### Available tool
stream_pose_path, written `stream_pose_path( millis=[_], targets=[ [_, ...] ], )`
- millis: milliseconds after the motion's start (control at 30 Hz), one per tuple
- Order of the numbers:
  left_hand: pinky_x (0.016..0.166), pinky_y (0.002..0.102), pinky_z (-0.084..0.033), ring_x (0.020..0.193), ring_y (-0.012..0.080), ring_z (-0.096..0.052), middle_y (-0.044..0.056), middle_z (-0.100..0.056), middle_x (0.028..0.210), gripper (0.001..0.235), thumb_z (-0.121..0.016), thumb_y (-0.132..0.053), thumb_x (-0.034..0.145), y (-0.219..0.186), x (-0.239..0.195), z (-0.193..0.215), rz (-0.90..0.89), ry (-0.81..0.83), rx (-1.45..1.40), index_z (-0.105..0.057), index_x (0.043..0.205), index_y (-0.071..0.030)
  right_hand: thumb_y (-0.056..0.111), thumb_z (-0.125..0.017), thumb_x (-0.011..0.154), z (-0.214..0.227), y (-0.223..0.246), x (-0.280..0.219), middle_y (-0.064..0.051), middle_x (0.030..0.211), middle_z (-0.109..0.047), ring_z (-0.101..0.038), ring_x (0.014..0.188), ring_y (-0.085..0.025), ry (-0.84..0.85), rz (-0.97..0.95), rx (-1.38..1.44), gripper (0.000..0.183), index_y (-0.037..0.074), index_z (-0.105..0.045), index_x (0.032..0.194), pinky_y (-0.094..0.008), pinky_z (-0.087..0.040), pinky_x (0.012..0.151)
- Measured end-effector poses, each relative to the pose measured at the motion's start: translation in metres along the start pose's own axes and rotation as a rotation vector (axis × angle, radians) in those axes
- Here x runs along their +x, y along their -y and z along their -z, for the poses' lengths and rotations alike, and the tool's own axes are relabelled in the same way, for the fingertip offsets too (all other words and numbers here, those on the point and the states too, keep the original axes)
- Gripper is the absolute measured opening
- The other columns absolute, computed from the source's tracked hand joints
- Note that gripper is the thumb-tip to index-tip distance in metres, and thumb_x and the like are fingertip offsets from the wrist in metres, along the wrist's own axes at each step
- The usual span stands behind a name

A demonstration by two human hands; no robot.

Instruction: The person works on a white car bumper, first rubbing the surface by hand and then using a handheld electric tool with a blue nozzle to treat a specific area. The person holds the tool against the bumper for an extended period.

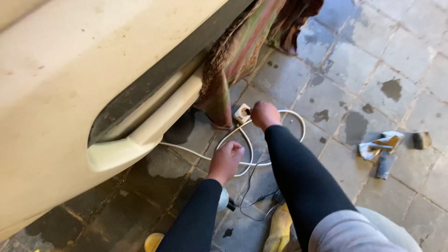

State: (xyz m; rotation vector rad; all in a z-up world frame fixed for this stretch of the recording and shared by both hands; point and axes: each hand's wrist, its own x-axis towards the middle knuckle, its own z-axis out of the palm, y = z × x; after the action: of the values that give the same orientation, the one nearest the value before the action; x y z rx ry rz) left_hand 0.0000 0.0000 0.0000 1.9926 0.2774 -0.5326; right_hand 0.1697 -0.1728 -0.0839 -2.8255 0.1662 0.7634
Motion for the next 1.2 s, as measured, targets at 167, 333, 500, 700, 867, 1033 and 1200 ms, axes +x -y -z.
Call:
stream_pose_path(
  millis=[167, 333, 500, 700, 867, 1033, 1200],
  targets=[
    [0.085, 0.042, -0.057, 0.097, 0.0328, -0.071, 0.010, -0.073, 0.098, 0.022, -0.065, -0.036, 0.092, 0.005, 0.005, -0.003, -0.016, -0.006, -0.028, -0.072, 0.101, -0.018, 0.025, -0.064, 0.091, 0.014, 0.015, 0.000, -0.021, 0.091, -0.077, -0.077, 0.091, -0.039, -0.003, 0.114, -0.191, 0.026, 0.006, -0.080, 0.098, -0.049, -0.063, 0.077],
    [0.085, 0.041, -0.057, 0.096, 0.0309, -0.071, 0.009, -0.074, 0.099, 0.024, -0.065, -0.038, 0.091, 0.001, 0.006, -0.001, 0.006, -0.003, -0.051, -0.072, 0.101, -0.017, 0.026, -0.064, 0.089, 0.017, 0.023, 0.004, -0.021, 0.091, -0.077, -0.077, 0.090, -0.040, 0.006, 0.189, -0.254, 0.027, 0.005, -0.080, 0.097, -0.052, -0.064, 0.075],
    [0.082, 0.042, -0.057, 0.092, 0.0315, -0.072, 0.011, -0.073, 0.095, 0.023, -0.065, -0.037, 0.091, -0.002, 0.008, 0.003, -0.039, -0.024, -0.060, -0.073, 0.099, -0.016, 0.019, -0.066, 0.089, 0.018, 0.030, 0.010, -0.017, 0.087, -0.077, -0.077, 0.086, -0.038, -0.009, 0.262, -0.310, 0.020, 0.006, -0.081, 0.092, -0.049, -0.064, 0.073],
    [0.084, 0.039, -0.057, 0.093, 0.0324, -0.072, 0.012, -0.073, 0.094, 0.022, -0.066, -0.033, 0.091, 0.004, 0.010, 0.005, -0.080, -0.056, -0.068, -0.073, 0.099, -0.015, 0.025, -0.072, 0.089, 0.010, 0.026, 0.007, -0.016, 0.088, -0.078, -0.078, 0.088, -0.036, -0.009, 0.259, -0.341, 0.019, 0.008, -0.081, 0.092, -0.048, -0.065, 0.075],
    [0.086, 0.042, -0.056, 0.096, 0.0355, -0.070, 0.014, -0.073, 0.096, 0.023, -0.066, -0.033, 0.092, 0.005, 0.008, 0.008, -0.081, -0.051, -0.069, -0.073, 0.102, -0.013, 0.024, -0.069, 0.089, -0.008, 0.027, 0.010, -0.014, 0.089, -0.079, -0.078, 0.088, -0.035, -0.001, 0.252, -0.330, 0.018, 0.010, -0.080, 0.091, -0.049, -0.065, 0.073],
    [0.088, 0.042, -0.055, 0.099, 0.0312, -0.070, 0.009, -0.073, 0.102, 0.024, -0.064, -0.038, 0.092, 0.003, 0.009, 0.013, 0.041, 0.008, -0.060, -0.071, 0.106, -0.019, 0.019, -0.063, 0.088, -0.024, 0.030, 0.004, -0.012, 0.084, -0.078, -0.078, 0.084, -0.035, -0.018, 0.205, -0.286, 0.019, 0.011, -0.080, 0.088, -0.050, -0.064, 0.069],
    [0.086, 0.043, -0.055, 0.097, 0.0332, -0.070, 0.012, -0.071, 0.098, 0.021, -0.066, -0.033, 0.092, 0.001, 0.004, 0.020, 0.005, -0.015, -0.078, -0.072, 0.103, -0.017, 0.018, -0.058, 0.091, -0.020, 0.030, 0.003, -0.010, 0.091, -0.080, -0.078, 0.091, -0.033, -0.032, 0.133, -0.295, 0.023, 0.012, -0.081, 0.091, -0.052, -0.063, 0.075]
  ],
)
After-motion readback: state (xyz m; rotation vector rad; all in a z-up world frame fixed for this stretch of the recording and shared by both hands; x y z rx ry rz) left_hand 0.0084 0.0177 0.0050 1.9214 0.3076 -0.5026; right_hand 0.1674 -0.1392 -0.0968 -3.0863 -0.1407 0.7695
